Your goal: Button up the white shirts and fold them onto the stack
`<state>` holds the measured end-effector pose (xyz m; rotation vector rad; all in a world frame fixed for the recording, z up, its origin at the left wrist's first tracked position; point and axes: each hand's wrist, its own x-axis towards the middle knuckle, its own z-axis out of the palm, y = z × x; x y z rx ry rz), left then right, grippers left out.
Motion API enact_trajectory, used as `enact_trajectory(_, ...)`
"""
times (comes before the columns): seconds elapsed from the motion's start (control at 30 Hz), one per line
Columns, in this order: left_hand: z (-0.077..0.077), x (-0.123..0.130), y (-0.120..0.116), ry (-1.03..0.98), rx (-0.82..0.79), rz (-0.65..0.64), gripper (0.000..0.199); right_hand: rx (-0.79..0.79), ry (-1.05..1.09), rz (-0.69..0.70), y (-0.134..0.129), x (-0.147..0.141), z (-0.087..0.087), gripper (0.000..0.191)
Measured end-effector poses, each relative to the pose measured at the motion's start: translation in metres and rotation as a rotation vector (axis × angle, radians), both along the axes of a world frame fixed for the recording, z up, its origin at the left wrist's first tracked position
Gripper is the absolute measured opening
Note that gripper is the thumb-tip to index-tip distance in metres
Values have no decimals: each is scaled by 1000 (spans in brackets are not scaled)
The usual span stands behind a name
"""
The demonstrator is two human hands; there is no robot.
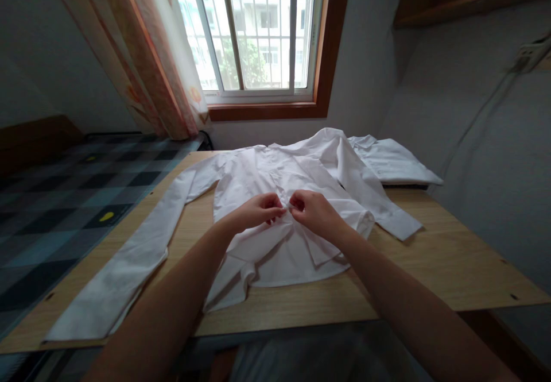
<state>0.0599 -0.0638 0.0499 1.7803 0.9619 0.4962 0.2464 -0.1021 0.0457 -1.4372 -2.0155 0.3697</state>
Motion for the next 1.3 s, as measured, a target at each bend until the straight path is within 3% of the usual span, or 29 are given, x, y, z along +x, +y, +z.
enact_trajectory(0.17,0,0,0,151,169,-76,34,38,-74,-46,-2,3,2,14)
enact_trajectory(0.33,11,-5,2,53,62,-108,37,-25,-204,-101,-2,6,-2,19)
enact_trajectory(0.57,2,-4,3,111,79,-105,38,-159,3,55,-5,4,6,14)
enact_trajectory(0.73,-1,-2,1,182,100,-108,36,-172,55,69,-3,10,9,10)
enact_trajectory(0.93,3,2,-4,265,235,-102,29,-170,32,54,-4,14,13,11)
enact_trajectory(1.13,3,2,-3,241,125,-98,32,-257,45,116,-6,8,8,16)
enact_trajectory(1.3,0,2,-3,220,48,-78,34,-198,52,107,-6,9,8,18)
